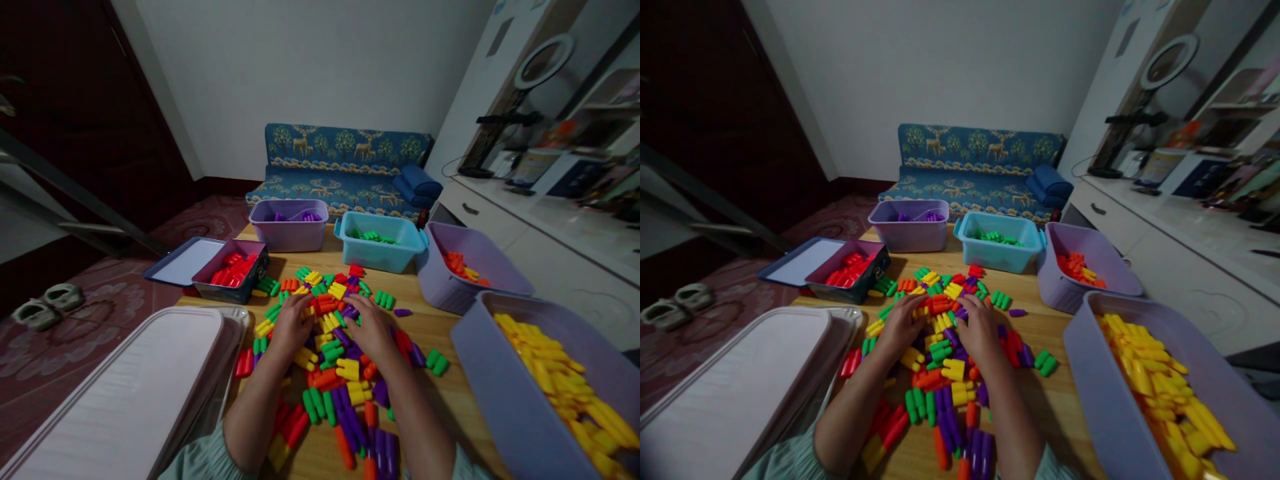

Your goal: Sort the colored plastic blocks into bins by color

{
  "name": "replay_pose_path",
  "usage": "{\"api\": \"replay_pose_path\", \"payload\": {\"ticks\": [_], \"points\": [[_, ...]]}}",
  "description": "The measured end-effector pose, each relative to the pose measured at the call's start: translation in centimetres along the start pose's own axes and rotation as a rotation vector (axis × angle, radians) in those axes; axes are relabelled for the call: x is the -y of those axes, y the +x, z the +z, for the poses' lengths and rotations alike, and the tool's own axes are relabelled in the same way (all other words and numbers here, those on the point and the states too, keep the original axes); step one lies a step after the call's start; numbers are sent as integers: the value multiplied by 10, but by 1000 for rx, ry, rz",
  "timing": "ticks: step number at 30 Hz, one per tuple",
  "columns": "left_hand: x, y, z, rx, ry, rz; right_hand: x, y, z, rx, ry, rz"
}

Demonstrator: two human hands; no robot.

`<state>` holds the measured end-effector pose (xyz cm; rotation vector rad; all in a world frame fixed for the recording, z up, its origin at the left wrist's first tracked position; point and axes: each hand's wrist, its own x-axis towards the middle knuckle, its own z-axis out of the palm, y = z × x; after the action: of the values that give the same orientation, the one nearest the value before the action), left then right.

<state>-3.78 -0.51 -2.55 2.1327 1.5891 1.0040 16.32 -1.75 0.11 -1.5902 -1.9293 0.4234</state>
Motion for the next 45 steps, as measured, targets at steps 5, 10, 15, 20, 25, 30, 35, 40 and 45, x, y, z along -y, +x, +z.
{"api": "replay_pose_path", "payload": {"ticks": [5,10,15,20,25,30,35,40,45], "points": [[1,-2,0,-30,13,-14,4,-4,-8,26,-201,62],[0,-4,2,-29,95,4,3,-8,-9,68,-292,87],[0,-4,2,-16,107,7,0,-9,-3,75,-298,86],[2,-5,2,-20,114,7,3,-8,-5,92,-298,113],[3,-5,3,-11,117,0,8,-9,-8,121,-329,117],[2,-5,2,-7,105,-3,10,-8,-7,119,-355,136],[1,-5,2,-1,92,-8,10,-8,-8,119,-349,135],[2,-5,2,0,76,-20,9,-8,-7,119,-351,126],[-6,1,-23,13,49,-73,8,-8,-9,115,-325,135]]}}
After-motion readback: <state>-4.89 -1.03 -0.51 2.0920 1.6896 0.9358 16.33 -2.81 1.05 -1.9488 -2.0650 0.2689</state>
